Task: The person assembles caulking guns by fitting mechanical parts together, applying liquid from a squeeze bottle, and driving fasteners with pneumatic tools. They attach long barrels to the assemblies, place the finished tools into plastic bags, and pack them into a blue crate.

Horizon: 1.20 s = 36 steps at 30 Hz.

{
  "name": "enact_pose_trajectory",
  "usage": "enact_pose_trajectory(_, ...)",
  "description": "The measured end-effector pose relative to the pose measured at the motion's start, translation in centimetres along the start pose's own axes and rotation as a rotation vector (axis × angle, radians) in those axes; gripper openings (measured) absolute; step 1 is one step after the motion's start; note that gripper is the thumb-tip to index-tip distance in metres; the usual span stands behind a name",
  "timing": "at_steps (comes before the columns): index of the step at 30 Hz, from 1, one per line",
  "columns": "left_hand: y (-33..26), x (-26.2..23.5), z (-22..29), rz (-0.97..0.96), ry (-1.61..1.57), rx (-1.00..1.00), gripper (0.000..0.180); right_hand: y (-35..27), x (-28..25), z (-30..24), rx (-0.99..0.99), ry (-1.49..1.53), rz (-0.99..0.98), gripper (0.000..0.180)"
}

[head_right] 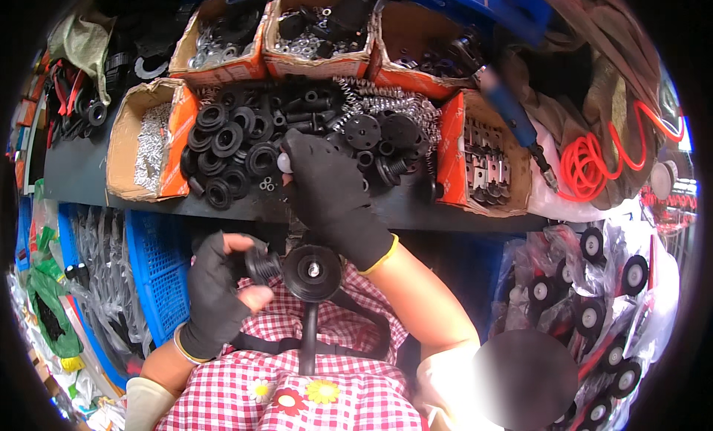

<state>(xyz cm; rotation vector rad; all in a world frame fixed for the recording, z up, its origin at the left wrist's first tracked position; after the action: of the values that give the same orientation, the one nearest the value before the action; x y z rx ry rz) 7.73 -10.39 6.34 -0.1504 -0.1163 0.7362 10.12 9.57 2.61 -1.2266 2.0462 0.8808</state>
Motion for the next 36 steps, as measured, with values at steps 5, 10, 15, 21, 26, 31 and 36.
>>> enact_pose_trajectory(5,1.0,0.7,0.8,-0.137,0.685,0.527,0.051,1.8,-6.3,-1.6,-0.101,0.141,0.05,0.057)
enact_pose_trajectory(10,1.8,2.4,-0.4,-0.257,0.916,0.764,0.048,3.6,-17.5,10.3,0.024,-0.64,0.223,0.056)
enact_pose_trajectory(15,1.7,2.5,-1.3,-0.128,0.959,0.64,0.032,5.0,-19.0,16.0,0.096,-0.775,0.079,0.069)
enact_pose_trajectory(21,1.7,2.7,-0.7,-0.112,0.881,0.505,0.035,4.3,-21.4,17.3,0.076,-0.853,0.018,0.052)
enact_pose_trajectory(26,1.2,1.6,-1.7,-0.053,0.859,0.48,0.04,0.7,-20.9,0.1,0.224,-0.513,-0.132,0.04)
enact_pose_trajectory(31,1.7,1.7,-2.1,-0.133,0.74,0.471,0.059,-7.0,-17.2,-8.6,0.411,0.222,-0.602,0.05)
enact_pose_trajectory(36,2.0,2.0,-2.8,-0.139,0.696,0.499,0.059,-9.7,-13.8,-8.3,0.523,0.197,-0.626,0.04)
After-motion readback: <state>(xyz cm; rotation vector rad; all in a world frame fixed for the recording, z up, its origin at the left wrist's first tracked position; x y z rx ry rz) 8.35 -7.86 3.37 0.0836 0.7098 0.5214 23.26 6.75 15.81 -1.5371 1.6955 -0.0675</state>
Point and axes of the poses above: each hand's wrist, its own y-axis towards the middle knuckle, its own x-axis out of the palm, z = x × y, the point moved 2 cm from there along y, towards the middle knuckle, and after that the axes turned 5 degrees about y, right-handed, at the moved point
